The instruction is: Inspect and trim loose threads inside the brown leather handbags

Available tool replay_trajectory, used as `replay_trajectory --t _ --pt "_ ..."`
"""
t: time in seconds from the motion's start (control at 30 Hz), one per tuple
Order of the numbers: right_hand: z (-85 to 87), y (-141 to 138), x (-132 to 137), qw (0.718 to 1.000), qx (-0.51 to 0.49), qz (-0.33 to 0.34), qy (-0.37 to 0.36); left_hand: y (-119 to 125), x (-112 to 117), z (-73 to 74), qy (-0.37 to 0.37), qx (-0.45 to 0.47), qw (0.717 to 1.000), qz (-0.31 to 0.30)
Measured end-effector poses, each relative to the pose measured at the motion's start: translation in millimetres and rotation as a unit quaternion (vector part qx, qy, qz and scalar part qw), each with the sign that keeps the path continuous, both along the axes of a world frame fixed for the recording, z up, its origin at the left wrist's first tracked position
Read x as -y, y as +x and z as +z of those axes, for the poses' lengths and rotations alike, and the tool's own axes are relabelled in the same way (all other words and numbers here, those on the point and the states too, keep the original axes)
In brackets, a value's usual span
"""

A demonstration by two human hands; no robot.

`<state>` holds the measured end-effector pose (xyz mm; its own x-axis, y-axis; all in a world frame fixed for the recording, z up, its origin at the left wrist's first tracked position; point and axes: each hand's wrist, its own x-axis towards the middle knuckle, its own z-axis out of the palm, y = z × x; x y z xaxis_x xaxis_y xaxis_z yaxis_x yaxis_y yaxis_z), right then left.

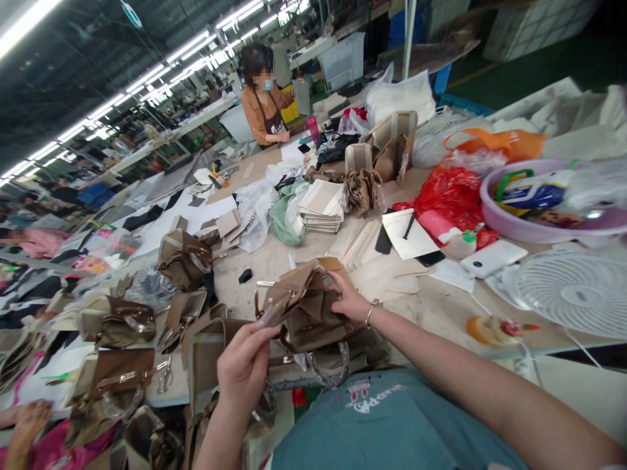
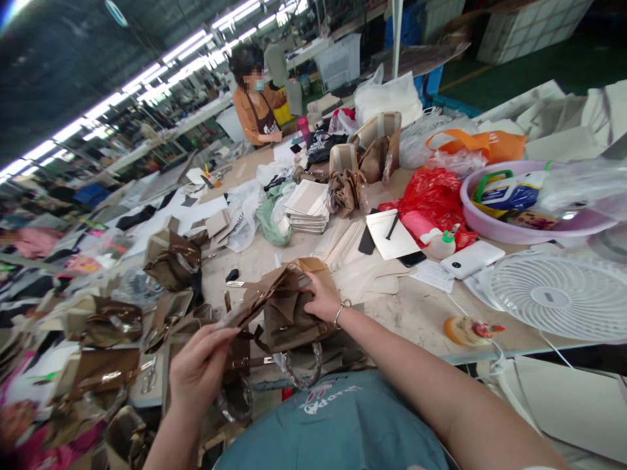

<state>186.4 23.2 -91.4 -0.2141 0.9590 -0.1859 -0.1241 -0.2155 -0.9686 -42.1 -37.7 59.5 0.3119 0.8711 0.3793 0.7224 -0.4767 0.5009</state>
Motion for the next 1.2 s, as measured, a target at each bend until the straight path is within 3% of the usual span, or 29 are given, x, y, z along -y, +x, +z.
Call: replay_trajectory --t 0.07,0.13,0.23,0.33,0.4,0.47,0.5,0.57,0.63,0.67,0.73,0.8,1.0,1.2 --pt "12.0 -1 -3 0.996 0.046 0.077 0.012 2 -20 20.6 0.046 -0.033 0.998 0.001" --pt "24.4 -6 -1 0.983 0.137 0.112 0.046 8 -36 25.9 0.086 -0.081 0.993 0.008" --pt "38.1 -18 12 0.943 0.250 0.122 0.184 21 -50 14.4 0.146 -0.178 0.970 0.076" --pt "39.1 -32 31 0.912 0.252 0.154 0.284 30 -48 -7.2 0.127 -0.238 0.956 0.115" --pt "32.6 -38 40 0.928 0.215 0.169 0.254 28 -37 -24.0 0.073 -0.216 0.972 0.057" --pt "24.2 -39 43 0.959 0.162 0.154 0.173 21 -20 -40.6 -0.022 -0.149 0.987 -0.056" --pt "20.7 -38 42 0.974 0.131 0.131 0.127 16 -11 -48.0 -0.096 -0.106 0.982 -0.126" --pt "17.5 -33 35 0.995 0.056 0.066 0.051 7 6 -60.3 -0.276 -0.012 0.932 -0.233" --pt "20.1 -27 25 1.000 -0.029 0.006 -0.006 4 15 -69.4 -0.379 0.071 0.895 -0.223" --pt "23.1 -24 20 0.997 -0.066 -0.015 -0.028 5 15 -73.2 -0.380 0.099 0.903 -0.176" --pt "30.1 -19 12 0.992 -0.110 -0.034 -0.057 11 8 -80.4 -0.305 0.120 0.942 -0.067" --pt "36.1 -15 8 0.991 -0.110 -0.015 -0.072 21 -6 -87.8 -0.224 0.111 0.968 -0.013" --pt "41.8 -16 10 0.989 -0.071 0.116 -0.061 41 -48 -106.3 -0.159 0.011 0.986 -0.056" --pt "42.2 -14 9 0.983 -0.103 0.148 -0.029 38 -58 -109.1 -0.148 0.074 0.985 -0.054"
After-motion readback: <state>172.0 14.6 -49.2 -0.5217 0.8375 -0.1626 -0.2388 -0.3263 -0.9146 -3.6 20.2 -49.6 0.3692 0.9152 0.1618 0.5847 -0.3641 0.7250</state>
